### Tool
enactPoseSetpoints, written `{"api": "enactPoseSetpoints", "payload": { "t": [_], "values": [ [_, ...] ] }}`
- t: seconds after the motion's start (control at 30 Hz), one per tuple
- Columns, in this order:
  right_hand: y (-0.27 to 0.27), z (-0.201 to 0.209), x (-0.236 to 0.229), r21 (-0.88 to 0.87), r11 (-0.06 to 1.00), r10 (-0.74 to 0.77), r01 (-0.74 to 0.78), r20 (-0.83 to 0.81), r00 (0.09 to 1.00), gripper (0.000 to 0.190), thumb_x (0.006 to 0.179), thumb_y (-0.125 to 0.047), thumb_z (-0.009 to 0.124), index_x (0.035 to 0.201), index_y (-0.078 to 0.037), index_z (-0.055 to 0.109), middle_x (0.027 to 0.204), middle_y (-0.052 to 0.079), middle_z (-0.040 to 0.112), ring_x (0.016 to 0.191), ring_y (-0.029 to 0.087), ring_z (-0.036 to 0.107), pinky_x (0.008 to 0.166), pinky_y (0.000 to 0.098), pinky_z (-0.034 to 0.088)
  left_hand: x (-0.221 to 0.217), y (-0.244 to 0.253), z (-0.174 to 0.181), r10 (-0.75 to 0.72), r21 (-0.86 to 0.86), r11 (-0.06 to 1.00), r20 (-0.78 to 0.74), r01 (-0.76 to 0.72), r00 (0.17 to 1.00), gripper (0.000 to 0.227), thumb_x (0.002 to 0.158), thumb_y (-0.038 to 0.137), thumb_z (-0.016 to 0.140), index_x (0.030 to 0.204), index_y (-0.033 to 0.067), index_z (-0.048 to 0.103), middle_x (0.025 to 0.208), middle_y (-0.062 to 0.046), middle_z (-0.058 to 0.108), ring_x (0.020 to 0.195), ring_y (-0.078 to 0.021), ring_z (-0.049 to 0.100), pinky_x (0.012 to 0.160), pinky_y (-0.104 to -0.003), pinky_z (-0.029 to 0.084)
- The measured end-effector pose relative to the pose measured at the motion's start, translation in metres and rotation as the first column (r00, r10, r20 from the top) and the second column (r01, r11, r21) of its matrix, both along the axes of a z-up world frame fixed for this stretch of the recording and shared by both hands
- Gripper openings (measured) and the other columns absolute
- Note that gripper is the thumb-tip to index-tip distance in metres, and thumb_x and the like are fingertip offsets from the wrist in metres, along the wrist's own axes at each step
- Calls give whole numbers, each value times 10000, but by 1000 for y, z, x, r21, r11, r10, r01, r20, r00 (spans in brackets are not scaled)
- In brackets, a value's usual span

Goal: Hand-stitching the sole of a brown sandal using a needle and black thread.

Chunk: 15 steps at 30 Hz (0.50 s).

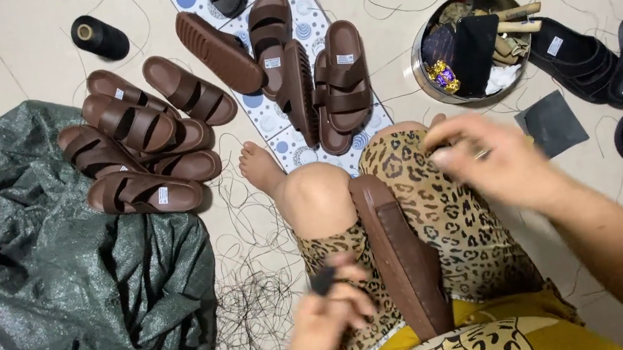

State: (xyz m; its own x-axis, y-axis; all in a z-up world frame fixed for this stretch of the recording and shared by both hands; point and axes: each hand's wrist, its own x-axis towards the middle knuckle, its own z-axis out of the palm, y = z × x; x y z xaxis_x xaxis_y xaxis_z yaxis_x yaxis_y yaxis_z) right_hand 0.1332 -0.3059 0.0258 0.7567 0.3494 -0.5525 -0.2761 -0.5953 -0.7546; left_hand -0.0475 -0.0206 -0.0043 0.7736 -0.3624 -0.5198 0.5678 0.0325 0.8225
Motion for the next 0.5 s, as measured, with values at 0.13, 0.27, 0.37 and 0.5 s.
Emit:
{"api": "enactPoseSetpoints", "payload": {
  "t": [0.13,0.27,0.37,0.5],
  "values": [
    [-36,-11,-22,107,981,-166,160,51,985,278,916,-197,677,1170,-111,749,1055,39,815,663,117,654,619,249,557,-42,18,-11,437,-198,874,-82,-444,896,549,994,255,592,1417,-31,390,990,-175,717,757,-228,712,562,-272,568],
    [4,-3,-75,31,987,162,-160,-321,933,466,911,-334,614,1366,-253,668,1310,-2,790,854,162,842,708,244,764,-29,-43,37,-60,343,924,-306,169,950,770,835,253,716,1543,215,417,1388,-41,687,848,-68,755,851,-232,620],
    [29,-2,-102,15,998,67,-65,-283,957,356,918,-324,644,1241,-173,643,1137,1,734,624,116,672,544,258,632,-37,-67,39,-330,583,714,-208,387,921,909,744,814,605,1244,59,539,887,-130,684,806,-259,698,747,-439,570],
    [28,-11,-112,11,994,110,-109,-139,984,392,922,-428,602,1234,-194,639,1208,-21,734,523,108,562,602,279,512,-41,-64,40,-330,604,699,-203,383,922,530,886,616,708,872,100,586,768,-20,617,636,-161,581,574,-317,492]
  ]
}}
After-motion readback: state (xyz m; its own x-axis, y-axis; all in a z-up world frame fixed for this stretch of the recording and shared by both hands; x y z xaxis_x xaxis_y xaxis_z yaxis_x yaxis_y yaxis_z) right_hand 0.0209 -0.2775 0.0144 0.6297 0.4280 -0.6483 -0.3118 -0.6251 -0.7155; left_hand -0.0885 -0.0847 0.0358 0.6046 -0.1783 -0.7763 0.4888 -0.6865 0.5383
